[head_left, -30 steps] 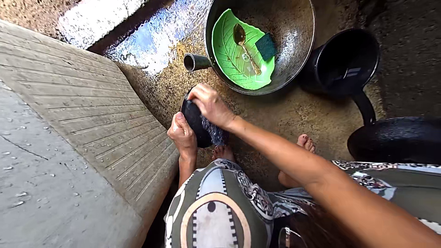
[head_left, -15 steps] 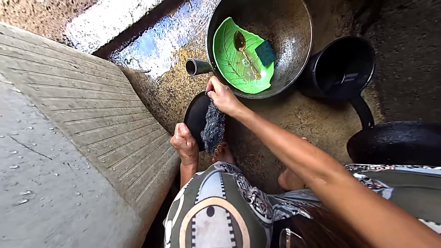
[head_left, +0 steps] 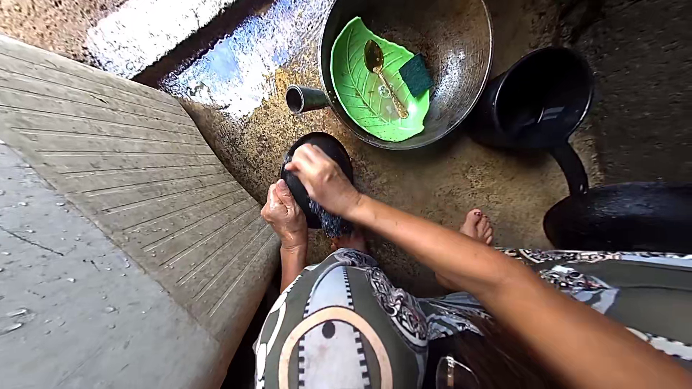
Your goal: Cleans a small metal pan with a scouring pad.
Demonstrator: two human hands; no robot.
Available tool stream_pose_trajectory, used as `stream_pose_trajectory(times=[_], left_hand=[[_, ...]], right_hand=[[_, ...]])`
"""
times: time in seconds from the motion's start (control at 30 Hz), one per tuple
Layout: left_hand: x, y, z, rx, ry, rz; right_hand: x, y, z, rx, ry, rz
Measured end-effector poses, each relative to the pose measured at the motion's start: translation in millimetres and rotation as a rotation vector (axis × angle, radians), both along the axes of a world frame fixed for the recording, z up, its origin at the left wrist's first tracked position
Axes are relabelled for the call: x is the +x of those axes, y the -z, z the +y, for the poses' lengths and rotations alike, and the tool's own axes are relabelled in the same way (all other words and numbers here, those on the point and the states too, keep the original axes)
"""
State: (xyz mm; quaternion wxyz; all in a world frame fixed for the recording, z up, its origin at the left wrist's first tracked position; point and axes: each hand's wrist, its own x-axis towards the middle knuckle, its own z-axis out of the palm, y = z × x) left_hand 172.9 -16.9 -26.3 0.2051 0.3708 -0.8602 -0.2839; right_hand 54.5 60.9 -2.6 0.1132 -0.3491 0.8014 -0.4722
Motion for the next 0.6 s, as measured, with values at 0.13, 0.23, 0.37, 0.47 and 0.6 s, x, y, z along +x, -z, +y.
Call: stream_pose_trajectory(times=[0.13, 0.23, 0.37, 0.47, 0.6], left_hand=[[9.8, 10.3, -0.9, 0.01, -0.02, 0.087], [15.1, 19.8, 0.6, 0.008, -0.045, 0.208], [12.0, 10.5, -4.5, 0.102, -0.209, 0.148], [-0.9, -9.4, -20.2, 0.636, -0.391, 0.229], [-10.6, -32.4, -34.1, 1.293, -0.568, 0.448]], right_hand=[[-37.5, 22.3, 11.6, 0.205, 0.141, -0.195], [-39.4, 22.8, 32.1, 0.5, 0.169, -0.407], [-39.5, 10.4, 53.4, 0.392, 0.138, -0.469], [-32.2, -13.3, 56.9, 0.083, 0.023, -0.152], [-29.0, -23.5, 64.4, -0.148, -0.289, 0.137]])
